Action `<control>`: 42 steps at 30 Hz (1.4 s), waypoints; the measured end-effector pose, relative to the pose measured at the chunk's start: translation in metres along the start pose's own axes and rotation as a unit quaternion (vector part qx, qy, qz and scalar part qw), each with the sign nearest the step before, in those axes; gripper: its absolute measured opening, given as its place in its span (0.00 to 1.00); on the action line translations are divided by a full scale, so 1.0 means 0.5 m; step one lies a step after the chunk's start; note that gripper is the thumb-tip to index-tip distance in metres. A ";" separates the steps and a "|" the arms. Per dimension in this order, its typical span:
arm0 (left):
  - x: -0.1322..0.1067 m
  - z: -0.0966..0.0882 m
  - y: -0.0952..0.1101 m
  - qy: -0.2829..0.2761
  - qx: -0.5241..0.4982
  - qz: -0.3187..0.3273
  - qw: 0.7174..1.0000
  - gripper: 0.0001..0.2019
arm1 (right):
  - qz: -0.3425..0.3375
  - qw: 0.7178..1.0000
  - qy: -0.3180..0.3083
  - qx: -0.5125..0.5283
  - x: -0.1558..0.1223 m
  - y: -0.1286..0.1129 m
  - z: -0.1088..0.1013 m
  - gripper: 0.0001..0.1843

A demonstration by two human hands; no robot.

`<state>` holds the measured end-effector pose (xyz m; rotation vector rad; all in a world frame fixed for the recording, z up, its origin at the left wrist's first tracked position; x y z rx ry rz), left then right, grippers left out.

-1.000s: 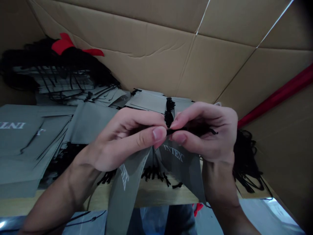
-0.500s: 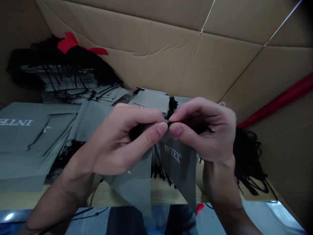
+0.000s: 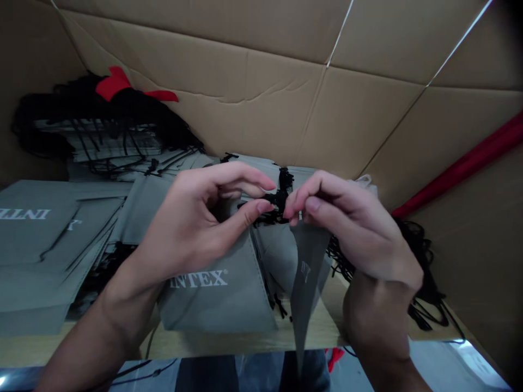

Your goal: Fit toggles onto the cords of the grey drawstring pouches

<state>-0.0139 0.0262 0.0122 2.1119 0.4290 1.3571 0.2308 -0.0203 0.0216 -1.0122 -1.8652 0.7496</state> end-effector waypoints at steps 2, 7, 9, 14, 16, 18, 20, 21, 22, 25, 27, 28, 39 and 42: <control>0.000 0.000 -0.001 0.003 -0.019 -0.009 1.000 0.11 | -0.027 0.997 -0.025 -0.062 0.000 -0.006 -0.006 0.11; -0.001 0.002 0.004 0.004 -0.010 0.003 1.000 0.07 | -0.100 0.987 -0.024 -0.124 0.001 -0.009 -0.014 0.14; -0.002 0.003 0.009 0.002 -0.007 0.008 1.000 0.06 | -0.114 0.980 -0.012 -0.161 0.002 -0.006 -0.016 0.14; -0.004 0.002 0.012 0.019 0.032 0.023 0.999 0.07 | -0.098 0.975 -0.062 -0.189 -0.007 0.000 -0.020 0.20; -0.004 0.000 0.011 0.015 0.037 0.041 0.998 0.07 | -0.081 0.981 -0.045 -0.172 -0.012 0.000 -0.022 0.23; -0.005 -0.001 0.010 0.017 0.055 0.047 0.997 0.05 | -0.062 0.989 -0.010 -0.134 -0.013 -0.001 -0.021 0.20; -0.008 0.000 0.010 0.024 0.070 0.036 0.997 0.04 | -0.054 0.994 0.032 -0.091 -0.011 -0.002 -0.014 0.14; -0.009 0.002 0.011 0.026 0.072 0.028 0.997 0.04 | -0.057 0.994 0.051 -0.078 -0.008 -0.004 -0.009 0.13; -0.010 0.004 0.011 0.025 0.073 0.024 0.997 0.04 | -0.065 0.993 0.065 -0.070 -0.006 -0.006 -0.002 0.14; -0.014 0.010 0.011 0.013 0.082 0.032 0.996 0.05 | -0.095 0.989 0.076 -0.084 0.001 -0.012 0.017 0.12; -0.016 0.012 0.010 0.009 0.091 0.035 0.995 0.06 | -0.101 0.987 0.080 -0.099 0.003 -0.015 0.025 0.07; -0.017 0.013 0.009 0.010 0.094 0.035 0.995 0.06 | -0.102 0.986 0.085 -0.102 0.003 -0.015 0.027 0.05; -0.014 0.016 0.007 -0.009 0.183 0.124 0.975 0.09 | -0.070 0.988 0.037 -0.133 0.001 -0.014 0.028 0.10; -0.016 0.017 0.007 -0.009 0.176 0.173 0.969 0.08 | -0.030 0.995 0.015 -0.097 0.001 -0.015 0.026 0.10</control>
Point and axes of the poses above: each hand's wrist, its own x-axis towards the middle knuckle, its own z-axis out of the palm, y = z × x, the point moved 1 cm from there along x, towards the middle knuckle, and after that the axes turned 5 degrees about z, right-handed, at the moved point
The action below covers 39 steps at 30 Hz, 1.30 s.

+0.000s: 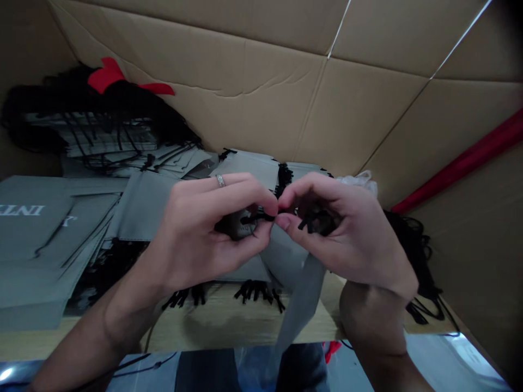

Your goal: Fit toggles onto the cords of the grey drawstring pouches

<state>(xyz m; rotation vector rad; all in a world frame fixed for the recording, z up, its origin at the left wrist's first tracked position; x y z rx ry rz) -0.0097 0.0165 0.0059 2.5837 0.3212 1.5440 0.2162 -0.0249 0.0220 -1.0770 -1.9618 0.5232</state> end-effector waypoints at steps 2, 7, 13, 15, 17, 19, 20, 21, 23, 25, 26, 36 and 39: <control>0.001 0.000 0.003 0.005 -0.004 0.013 1.000 0.07 | 0.013 0.999 -0.036 0.022 0.003 0.003 -0.001 0.12; 0.006 -0.002 0.013 0.008 -0.026 0.011 1.000 0.06 | -0.027 0.995 -0.101 0.005 0.010 0.016 -0.008 0.11; -0.002 0.009 0.016 0.019 -0.017 -0.014 1.000 0.10 | -0.068 0.992 -0.105 0.036 0.009 0.016 -0.005 0.09; -0.003 0.012 0.017 0.039 -0.022 -0.018 0.999 0.10 | -0.080 0.990 -0.098 0.058 0.012 0.017 0.002 0.10; -0.003 0.013 0.019 0.048 -0.041 -0.036 0.997 0.09 | -0.087 0.988 -0.092 0.084 0.015 0.019 0.009 0.12; -0.001 0.012 0.021 0.045 -0.076 -0.067 0.994 0.09 | -0.088 0.985 -0.093 0.112 0.017 0.022 0.015 0.14; 0.000 0.011 0.022 0.044 -0.091 -0.082 0.991 0.08 | -0.086 0.984 -0.097 0.124 0.018 0.023 0.018 0.14; 0.001 0.010 0.023 0.048 -0.104 -0.094 0.989 0.08 | -0.085 0.982 -0.100 0.135 0.019 0.024 0.021 0.15; 0.003 0.006 0.025 0.052 -0.134 -0.111 0.983 0.09 | -0.082 0.978 -0.108 0.156 0.021 0.025 0.024 0.16; 0.005 0.000 0.023 0.047 -0.163 -0.127 0.977 0.09 | -0.076 0.976 -0.106 0.175 0.024 0.027 0.024 0.16; 0.006 -0.003 0.020 0.037 -0.176 -0.135 0.974 0.08 | -0.069 0.976 -0.103 0.179 0.024 0.027 0.022 0.16; 0.011 -0.017 0.004 0.032 -0.165 -0.166 0.972 0.10 | 0.027 0.998 -0.056 0.026 -0.028 0.003 -0.045 0.06; 0.011 -0.021 0.008 0.043 -0.130 -0.181 0.974 0.11 | -0.007 0.999 -0.034 -0.027 -0.035 -0.003 -0.059 0.12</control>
Point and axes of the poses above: each hand's wrist, its own x-axis towards the middle knuckle, its own z-axis out of the palm, y = z × x, the point moved 1 cm from there along x, towards the middle knuckle, and after that the axes turned 5 degrees about z, right-handed, at the moved point
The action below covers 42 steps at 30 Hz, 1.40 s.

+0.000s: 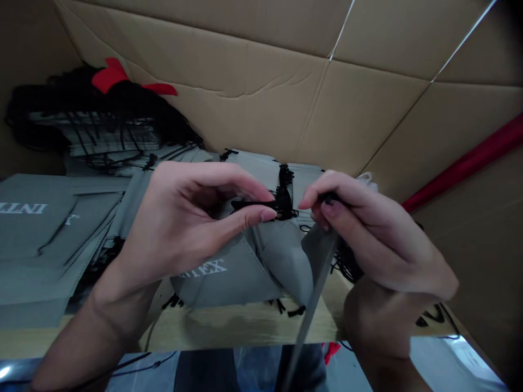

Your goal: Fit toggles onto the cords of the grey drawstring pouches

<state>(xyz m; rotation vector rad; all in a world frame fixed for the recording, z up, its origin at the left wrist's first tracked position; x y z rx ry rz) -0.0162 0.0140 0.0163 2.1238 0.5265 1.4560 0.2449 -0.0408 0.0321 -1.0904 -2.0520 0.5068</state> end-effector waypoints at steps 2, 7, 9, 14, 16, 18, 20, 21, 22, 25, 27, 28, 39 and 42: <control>0.001 -0.004 -0.003 0.001 0.012 -0.001 1.000 0.11 | -0.023 1.000 0.011 -0.017 0.000 -0.003 -0.002 0.15; 0.006 -0.008 -0.017 -0.010 -0.003 0.054 0.999 0.08 | 0.020 0.997 0.054 0.053 0.000 -0.005 0.013 0.09; 0.006 -0.007 -0.016 -0.012 -0.015 0.063 0.998 0.05 | 0.007 0.995 0.076 0.065 0.000 -0.003 0.021 0.10; 0.003 -0.005 -0.008 -0.014 -0.035 0.045 0.998 0.06 | -0.085 0.986 0.140 0.014 0.001 -0.004 0.031 0.16; 0.004 -0.004 -0.009 -0.010 -0.044 0.043 0.998 0.06 | -0.094 0.987 0.127 0.026 0.002 -0.003 0.034 0.14; 0.006 -0.004 -0.011 -0.007 -0.059 0.044 0.997 0.07 | -0.090 0.989 0.114 0.038 0.004 -0.001 0.035 0.13; 0.007 -0.003 -0.014 -0.010 -0.066 0.039 0.997 0.06 | -0.083 0.989 0.116 0.041 0.006 0.004 0.035 0.15; 0.008 -0.003 -0.015 -0.012 -0.071 0.041 0.997 0.06 | -0.078 0.989 0.114 0.043 0.007 0.006 0.035 0.17; 0.008 -0.003 -0.015 -0.016 -0.076 0.046 0.996 0.06 | -0.072 0.990 0.109 0.050 0.007 0.008 0.036 0.19; 0.007 -0.002 -0.013 -0.024 -0.080 0.057 0.995 0.05 | -0.064 0.988 0.106 0.086 0.010 0.009 0.040 0.24; 0.006 -0.002 -0.010 -0.024 -0.076 0.053 0.995 0.05 | -0.067 0.987 0.118 0.090 0.012 0.007 0.041 0.24; 0.006 -0.002 -0.009 -0.023 -0.075 0.048 0.996 0.05 | -0.070 0.987 0.123 0.080 0.012 0.005 0.041 0.22; 0.005 -0.008 -0.010 -0.022 -0.066 0.062 0.996 0.05 | -0.055 0.991 0.114 0.034 0.012 0.000 0.032 0.13; 0.004 -0.009 -0.011 -0.022 -0.056 0.061 0.996 0.06 | -0.050 0.990 0.123 0.037 0.012 -0.001 0.032 0.11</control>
Point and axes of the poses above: each hand's wrist, its own x-axis towards the middle knuckle, its own z-axis out of the palm, y = z × x, the point moved 1 cm from there along x, towards the middle knuckle, and after that the axes turned 5 degrees about z, right-handed, at the moved point
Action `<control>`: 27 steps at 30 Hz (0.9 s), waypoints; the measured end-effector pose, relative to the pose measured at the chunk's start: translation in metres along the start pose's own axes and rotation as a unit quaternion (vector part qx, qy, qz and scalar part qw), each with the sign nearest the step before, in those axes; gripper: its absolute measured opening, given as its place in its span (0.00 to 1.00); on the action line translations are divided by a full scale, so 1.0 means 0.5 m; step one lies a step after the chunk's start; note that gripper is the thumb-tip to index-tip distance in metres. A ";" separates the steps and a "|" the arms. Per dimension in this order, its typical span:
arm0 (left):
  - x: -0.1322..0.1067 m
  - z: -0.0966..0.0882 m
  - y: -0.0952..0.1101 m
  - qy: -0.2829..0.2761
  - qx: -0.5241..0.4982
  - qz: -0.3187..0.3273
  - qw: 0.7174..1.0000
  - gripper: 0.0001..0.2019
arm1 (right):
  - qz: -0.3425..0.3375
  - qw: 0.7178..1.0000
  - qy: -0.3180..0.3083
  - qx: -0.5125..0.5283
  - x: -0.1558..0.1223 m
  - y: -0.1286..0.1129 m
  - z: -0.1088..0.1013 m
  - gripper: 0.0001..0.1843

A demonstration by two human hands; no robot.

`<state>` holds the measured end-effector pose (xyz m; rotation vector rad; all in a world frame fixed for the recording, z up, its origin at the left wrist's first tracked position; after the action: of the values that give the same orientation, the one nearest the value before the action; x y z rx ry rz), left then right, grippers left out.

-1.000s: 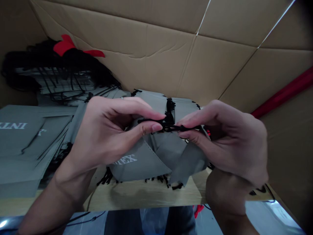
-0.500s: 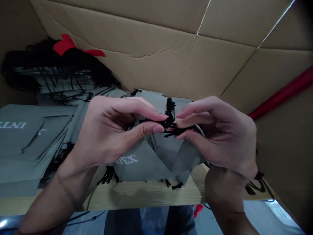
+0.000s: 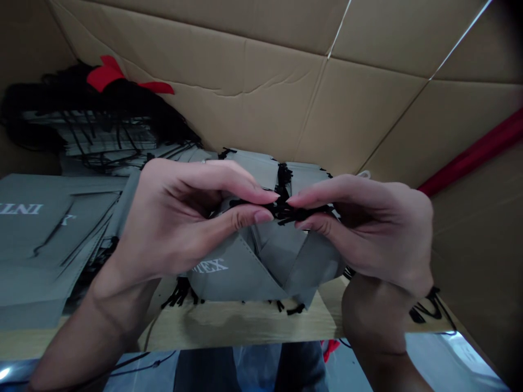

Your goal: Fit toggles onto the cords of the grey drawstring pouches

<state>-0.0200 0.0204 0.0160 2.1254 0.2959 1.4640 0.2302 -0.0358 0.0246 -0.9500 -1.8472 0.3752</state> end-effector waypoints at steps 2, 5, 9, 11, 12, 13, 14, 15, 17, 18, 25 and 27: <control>0.000 0.001 0.001 0.001 0.002 0.003 1.000 0.06 | -0.003 1.000 0.001 -0.003 0.000 0.000 0.000 0.10; 0.000 0.006 0.001 0.000 0.000 0.009 1.000 0.06 | -0.013 1.000 -0.012 -0.005 0.000 0.000 -0.001 0.12; -0.002 0.019 -0.006 0.013 -0.066 -0.045 0.997 0.16 | -0.015 0.999 -0.038 0.009 -0.001 -0.005 0.010 0.26; -0.003 0.024 -0.010 0.005 -0.116 -0.071 0.991 0.21 | -0.022 0.999 -0.037 0.008 0.001 -0.007 0.019 0.22; -0.003 0.025 -0.011 -0.004 -0.132 -0.079 0.988 0.22 | -0.029 0.999 -0.037 0.006 0.003 -0.007 0.024 0.17; -0.002 0.025 -0.012 -0.012 -0.141 -0.083 0.986 0.23 | -0.035 0.999 -0.034 0.003 0.005 -0.007 0.027 0.11; -0.001 0.024 -0.013 -0.019 -0.145 -0.083 0.986 0.22 | -0.041 0.999 -0.034 0.000 0.006 -0.007 0.030 0.07; 0.000 0.021 -0.014 -0.026 -0.139 -0.081 0.987 0.21 | -0.038 0.999 -0.035 -0.007 0.008 -0.007 0.032 0.05; 0.004 0.013 -0.014 -0.049 -0.103 -0.066 0.991 0.18 | -0.024 0.999 -0.027 -0.025 0.009 -0.008 0.033 0.04; 0.005 0.009 -0.013 -0.068 -0.071 -0.056 0.994 0.16 | -0.023 0.999 -0.014 -0.030 0.009 -0.009 0.033 0.05; 0.013 0.009 0.000 -0.184 0.100 0.030 0.977 0.10 | -0.017 0.999 -0.030 -0.038 0.003 -0.011 0.032 0.07; 0.014 0.011 0.005 -0.186 0.105 0.050 0.976 0.13 | -0.018 0.999 -0.041 -0.028 0.004 -0.009 0.031 0.06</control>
<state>-0.0125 0.0200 0.0214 2.5634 0.2119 1.0915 0.2143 -0.0347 0.0213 -0.9501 -1.9565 0.3454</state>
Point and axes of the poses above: each hand's wrist, its own x-axis towards the middle knuckle, its own z-axis out of the palm, y = z × x, the point moved 1 cm from there along x, towards the middle knuckle, and after that the axes turned 5 degrees about z, right-handed, at the moved point
